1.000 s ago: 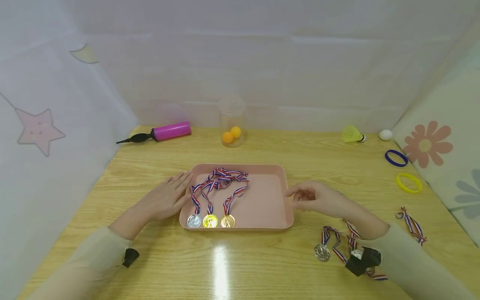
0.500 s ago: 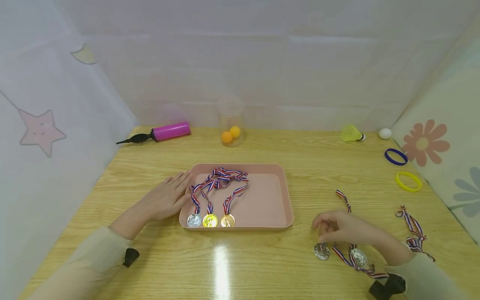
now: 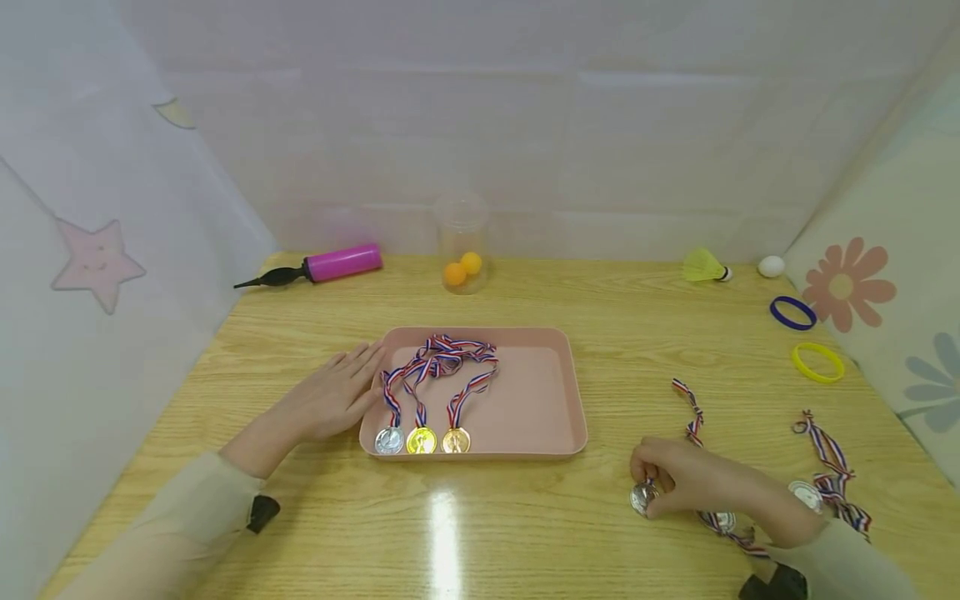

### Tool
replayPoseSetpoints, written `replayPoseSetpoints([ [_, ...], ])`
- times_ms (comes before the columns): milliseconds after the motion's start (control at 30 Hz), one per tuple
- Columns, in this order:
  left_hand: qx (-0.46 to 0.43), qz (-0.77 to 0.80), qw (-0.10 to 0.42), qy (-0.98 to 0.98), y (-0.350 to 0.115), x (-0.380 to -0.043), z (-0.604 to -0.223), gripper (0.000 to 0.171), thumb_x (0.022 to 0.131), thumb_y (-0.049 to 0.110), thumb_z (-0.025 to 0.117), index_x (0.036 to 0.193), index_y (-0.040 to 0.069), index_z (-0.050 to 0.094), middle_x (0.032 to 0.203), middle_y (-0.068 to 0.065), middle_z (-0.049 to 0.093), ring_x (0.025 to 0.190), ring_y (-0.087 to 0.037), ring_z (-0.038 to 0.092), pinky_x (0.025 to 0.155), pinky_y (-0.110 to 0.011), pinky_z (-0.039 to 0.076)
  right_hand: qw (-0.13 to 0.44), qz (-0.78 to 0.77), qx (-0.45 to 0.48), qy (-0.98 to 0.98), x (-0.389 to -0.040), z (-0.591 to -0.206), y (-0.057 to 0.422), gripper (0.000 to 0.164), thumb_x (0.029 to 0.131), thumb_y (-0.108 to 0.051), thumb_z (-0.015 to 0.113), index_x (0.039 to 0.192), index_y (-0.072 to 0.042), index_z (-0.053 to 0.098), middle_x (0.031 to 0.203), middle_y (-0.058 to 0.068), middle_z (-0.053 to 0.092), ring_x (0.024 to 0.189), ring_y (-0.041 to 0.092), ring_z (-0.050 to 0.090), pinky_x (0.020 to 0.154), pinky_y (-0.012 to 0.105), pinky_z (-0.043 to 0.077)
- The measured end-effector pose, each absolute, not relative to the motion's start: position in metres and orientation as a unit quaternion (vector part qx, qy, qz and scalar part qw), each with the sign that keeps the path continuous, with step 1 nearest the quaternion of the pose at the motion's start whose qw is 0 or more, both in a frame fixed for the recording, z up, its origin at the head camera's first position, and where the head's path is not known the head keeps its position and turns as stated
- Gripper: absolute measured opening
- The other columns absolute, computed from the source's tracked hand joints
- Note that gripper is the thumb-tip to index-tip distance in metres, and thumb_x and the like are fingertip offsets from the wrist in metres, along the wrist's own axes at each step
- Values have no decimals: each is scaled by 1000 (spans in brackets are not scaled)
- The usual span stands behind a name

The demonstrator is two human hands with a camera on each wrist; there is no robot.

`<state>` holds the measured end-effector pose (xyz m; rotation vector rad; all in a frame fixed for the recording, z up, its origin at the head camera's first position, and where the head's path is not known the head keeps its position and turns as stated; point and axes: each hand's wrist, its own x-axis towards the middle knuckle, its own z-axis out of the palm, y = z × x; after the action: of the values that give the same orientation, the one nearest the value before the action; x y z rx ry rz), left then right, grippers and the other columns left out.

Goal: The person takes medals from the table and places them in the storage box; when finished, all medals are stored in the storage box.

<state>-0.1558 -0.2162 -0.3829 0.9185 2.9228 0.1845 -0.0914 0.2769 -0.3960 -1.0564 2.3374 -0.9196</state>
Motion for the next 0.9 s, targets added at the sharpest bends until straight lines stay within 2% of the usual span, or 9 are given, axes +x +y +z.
replayPoseSetpoints([
  [200, 298, 60, 38, 952, -216, -156, -382, 58, 100, 32, 32, 143, -5, 21, 150, -18, 17, 135, -37, 15, 108, -50, 16, 217, -347, -364, 837, -92, -393, 276, 26, 80, -25, 72, 77, -15, 48, 65, -12, 38, 54, -2, 35, 45, 16, 35],
  [267, 298, 59, 37, 952, -216, -156, -382, 58, 100, 31, 32, 143, -5, 21, 150, -18, 17, 135, -37, 16, 108, -50, 16, 223, -361, -358, 832, -93, -392, 276, 20, 83, -22, 69, 76, -16, 52, 61, -14, 35, 52, -3, 32, 44, 16, 33],
  [367, 297, 58, 36, 952, -216, -156, -382, 57, 100, 31, 33, 143, -5, 22, 149, -18, 17, 135, -37, 16, 108, -50, 16, 235, -388, -337, 825, -95, -391, 277, 8, 87, -19, 65, 80, -15, 63, 61, -14, 42, 51, -2, 36, 43, 18, 36],
  [467, 295, 59, 36, 953, -215, -156, -381, 57, 100, 31, 33, 143, -5, 22, 149, -18, 18, 135, -37, 16, 108, -50, 17, 233, -412, -319, 821, -99, -387, 280, 9, 89, -17, 61, 90, -11, 68, 70, -6, 56, 53, 4, 46, 43, 23, 43],
  [533, 296, 60, 35, 953, -215, -156, -381, 57, 100, 31, 33, 143, -5, 22, 149, -18, 18, 135, -37, 16, 107, -50, 17, 232, -430, -309, 816, -102, -384, 284, 13, 91, -13, 58, 95, -7, 69, 72, 1, 60, 52, 9, 49, 43, 25, 45],
  [667, 297, 60, 36, 952, -215, -156, -381, 57, 100, 31, 33, 143, -6, 22, 149, -19, 18, 135, -37, 16, 107, -50, 17, 236, -470, -288, 801, -109, -376, 291, 21, 95, -9, 50, 106, 3, 63, 55, 14, 54, 40, 26, 45, 32, 27, 39],
  [767, 297, 58, 39, 952, -216, -156, -382, 58, 100, 31, 33, 143, -5, 21, 149, -19, 17, 135, -37, 15, 107, -50, 16, 257, -508, -261, 780, -113, -369, 296, 30, 99, -10, 41, 117, 12, 52, 49, 19, 46, 35, 30, 46, 29, 33, 41],
  [833, 297, 57, 40, 952, -216, -156, -382, 58, 100, 31, 33, 143, -5, 21, 149, -19, 17, 135, -37, 15, 108, -50, 16, 273, -532, -246, 763, -115, -365, 298, 33, 102, -12, 34, 118, 14, 46, 55, 21, 50, 39, 27, 51, 33, 36, 45],
  [900, 298, 57, 40, 952, -216, -156, -382, 58, 100, 31, 33, 143, -5, 21, 149, -19, 17, 135, -37, 15, 108, -50, 16, 282, -548, -228, 753, -117, -362, 300, 34, 103, -15, 30, 116, 13, 45, 70, 24, 55, 49, 26, 58, 41, 40, 51],
])
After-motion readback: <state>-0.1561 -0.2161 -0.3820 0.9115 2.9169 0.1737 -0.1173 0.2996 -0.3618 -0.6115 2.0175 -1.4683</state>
